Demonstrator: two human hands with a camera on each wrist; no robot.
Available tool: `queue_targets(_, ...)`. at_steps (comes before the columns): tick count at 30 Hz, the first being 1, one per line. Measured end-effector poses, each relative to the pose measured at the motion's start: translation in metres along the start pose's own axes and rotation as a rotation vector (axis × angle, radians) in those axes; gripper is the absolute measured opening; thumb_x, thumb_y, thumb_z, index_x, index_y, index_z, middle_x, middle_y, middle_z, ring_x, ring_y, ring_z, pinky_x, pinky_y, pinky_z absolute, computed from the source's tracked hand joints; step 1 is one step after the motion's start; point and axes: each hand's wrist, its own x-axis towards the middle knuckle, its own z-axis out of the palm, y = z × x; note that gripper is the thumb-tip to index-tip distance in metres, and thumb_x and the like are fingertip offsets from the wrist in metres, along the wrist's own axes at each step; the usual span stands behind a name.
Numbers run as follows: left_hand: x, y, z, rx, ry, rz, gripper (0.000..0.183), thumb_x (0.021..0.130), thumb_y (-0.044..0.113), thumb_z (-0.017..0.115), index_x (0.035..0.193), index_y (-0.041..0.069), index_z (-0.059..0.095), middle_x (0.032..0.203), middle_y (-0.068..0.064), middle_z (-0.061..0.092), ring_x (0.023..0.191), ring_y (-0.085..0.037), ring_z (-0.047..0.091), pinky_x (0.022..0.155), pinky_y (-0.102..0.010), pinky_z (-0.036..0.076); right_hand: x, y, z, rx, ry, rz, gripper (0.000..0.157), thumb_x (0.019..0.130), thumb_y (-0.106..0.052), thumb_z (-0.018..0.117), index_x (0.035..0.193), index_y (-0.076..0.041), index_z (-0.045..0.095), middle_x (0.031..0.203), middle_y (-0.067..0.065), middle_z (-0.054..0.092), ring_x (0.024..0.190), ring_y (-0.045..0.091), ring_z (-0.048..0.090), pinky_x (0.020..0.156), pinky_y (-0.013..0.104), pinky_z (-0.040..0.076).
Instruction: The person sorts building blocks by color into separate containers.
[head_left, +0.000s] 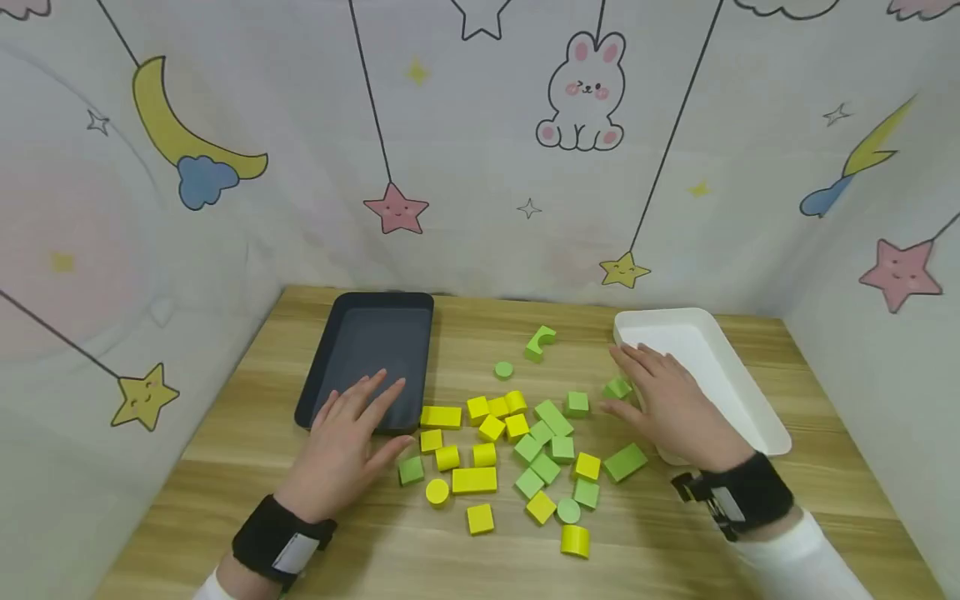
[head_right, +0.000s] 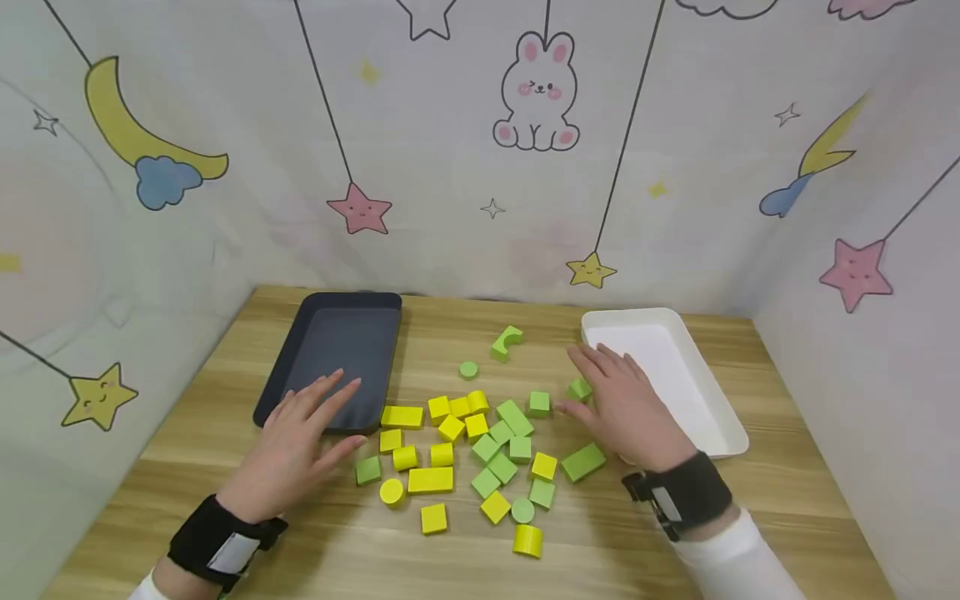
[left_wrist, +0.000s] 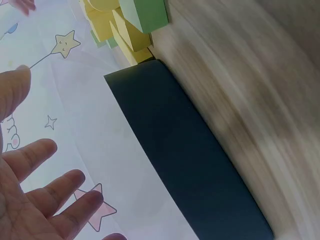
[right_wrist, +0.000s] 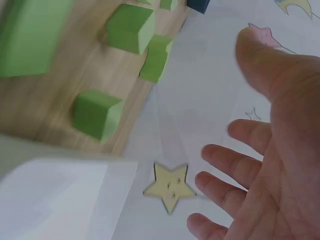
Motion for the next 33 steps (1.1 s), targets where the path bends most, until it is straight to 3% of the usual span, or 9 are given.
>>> queue_targets(3, -0.002, 0.001, 0.0, -0.008, -0.002, -0.015, 0.076, 0.087, 0.052, 0.066, 0.15, 0.027, 0.033, 0.155, -0.011, 0.033, 0.138, -0.037, 0.032, 0.106, -0.067, 0.026, 0.039, -0.002, 0.008, 0.03, -0.129, 0.013, 0.075, 0.092, -0.051, 0.059, 0.149, -0.008, 0.034, 0.149, 0.019, 0.04, 0.135, 0.04, 0.035, 0.108, 0.059, 0.032)
queue_targets(7, -0.007, 0.003, 0.003, -0.016, -0.008, -0.026, 0.076, 0.087, 0.05, 0.066, 0.151, 0.029, 0.032, 0.154, -0.012, 0.034, 0.136, -0.035, 0.034, 0.105, -0.068, 0.028, 0.087, -0.003, 0.033, 0.065, -0.258, 0.056, 0.071, 0.093, -0.045, 0.061, 0.151, -0.017, 0.031, 0.15, 0.021, 0.036, 0.132, 0.041, 0.039, 0.103, 0.058, 0.039)
queue_targets(11, -0.01, 0.004, 0.006, -0.029, -0.004, -0.022, 0.074, 0.087, 0.049, 0.066, 0.15, 0.028, 0.033, 0.153, -0.012, 0.035, 0.135, -0.034, 0.036, 0.104, -0.068, 0.03, 0.119, -0.01, 0.06, 0.065, -0.294, 0.075, 0.069, 0.092, -0.04, 0.063, 0.151, -0.023, 0.031, 0.15, 0.024, 0.034, 0.131, 0.041, 0.039, 0.101, 0.057, 0.041)
queue_targets(14, -0.012, 0.003, 0.006, -0.041, 0.006, -0.018, 0.074, 0.088, 0.047, 0.067, 0.15, 0.028, 0.033, 0.153, -0.012, 0.036, 0.134, -0.035, 0.037, 0.103, -0.069, 0.03, 0.132, -0.015, 0.078, 0.001, -0.275, 0.063, 0.063, 0.092, -0.041, 0.062, 0.147, -0.021, 0.039, 0.142, 0.021, 0.044, 0.121, 0.035, 0.049, 0.097, 0.051, 0.046)
queue_targets(19, -0.011, 0.003, 0.001, -0.053, 0.031, -0.011, 0.073, 0.088, 0.044, 0.068, 0.15, 0.027, 0.034, 0.152, -0.013, 0.036, 0.133, -0.037, 0.037, 0.103, -0.07, 0.029, 0.135, -0.026, 0.079, -0.003, -0.202, 0.083, 0.051, 0.09, -0.035, 0.064, 0.135, -0.015, 0.052, 0.122, 0.017, 0.053, 0.098, 0.029, 0.055, 0.084, 0.046, 0.05)
queue_targets(23, -0.009, 0.003, -0.001, -0.05, 0.033, -0.012, 0.074, 0.087, 0.043, 0.068, 0.15, 0.028, 0.033, 0.152, -0.013, 0.035, 0.133, -0.037, 0.038, 0.103, -0.07, 0.028, 0.127, -0.022, 0.061, 0.13, -0.149, 0.165, 0.056, 0.091, -0.039, 0.061, 0.139, -0.013, 0.047, 0.137, 0.023, 0.044, 0.105, 0.034, 0.055, 0.087, 0.05, 0.05)
queue_targets(27, -0.007, 0.003, -0.001, -0.049, 0.035, 0.001, 0.075, 0.087, 0.041, 0.07, 0.15, 0.028, 0.033, 0.152, -0.014, 0.036, 0.132, -0.038, 0.038, 0.102, -0.071, 0.029, 0.118, 0.008, 0.03, 0.211, -0.024, 0.293, 0.066, 0.092, -0.043, 0.058, 0.141, -0.004, 0.038, 0.144, 0.027, 0.037, 0.103, 0.038, 0.057, 0.084, 0.053, 0.05)
queue_targets(30, -0.007, 0.002, 0.0, -0.055, 0.032, 0.0, 0.075, 0.087, 0.039, 0.071, 0.15, 0.027, 0.033, 0.152, -0.014, 0.036, 0.133, -0.038, 0.037, 0.102, -0.07, 0.028, 0.113, 0.039, 0.014, 0.201, 0.06, 0.4, 0.067, 0.092, -0.042, 0.06, 0.133, 0.005, 0.038, 0.129, 0.029, 0.045, 0.093, 0.038, 0.056, 0.077, 0.051, 0.051)
queue_targets(33, -0.008, 0.002, 0.002, -0.059, 0.017, -0.013, 0.076, 0.086, 0.039, 0.071, 0.15, 0.027, 0.033, 0.152, -0.014, 0.036, 0.133, -0.038, 0.037, 0.104, -0.07, 0.028, 0.108, 0.068, 0.013, 0.164, 0.047, 0.483, 0.064, 0.091, -0.042, 0.06, 0.122, 0.01, 0.039, 0.112, 0.028, 0.049, 0.088, 0.037, 0.053, 0.071, 0.048, 0.049)
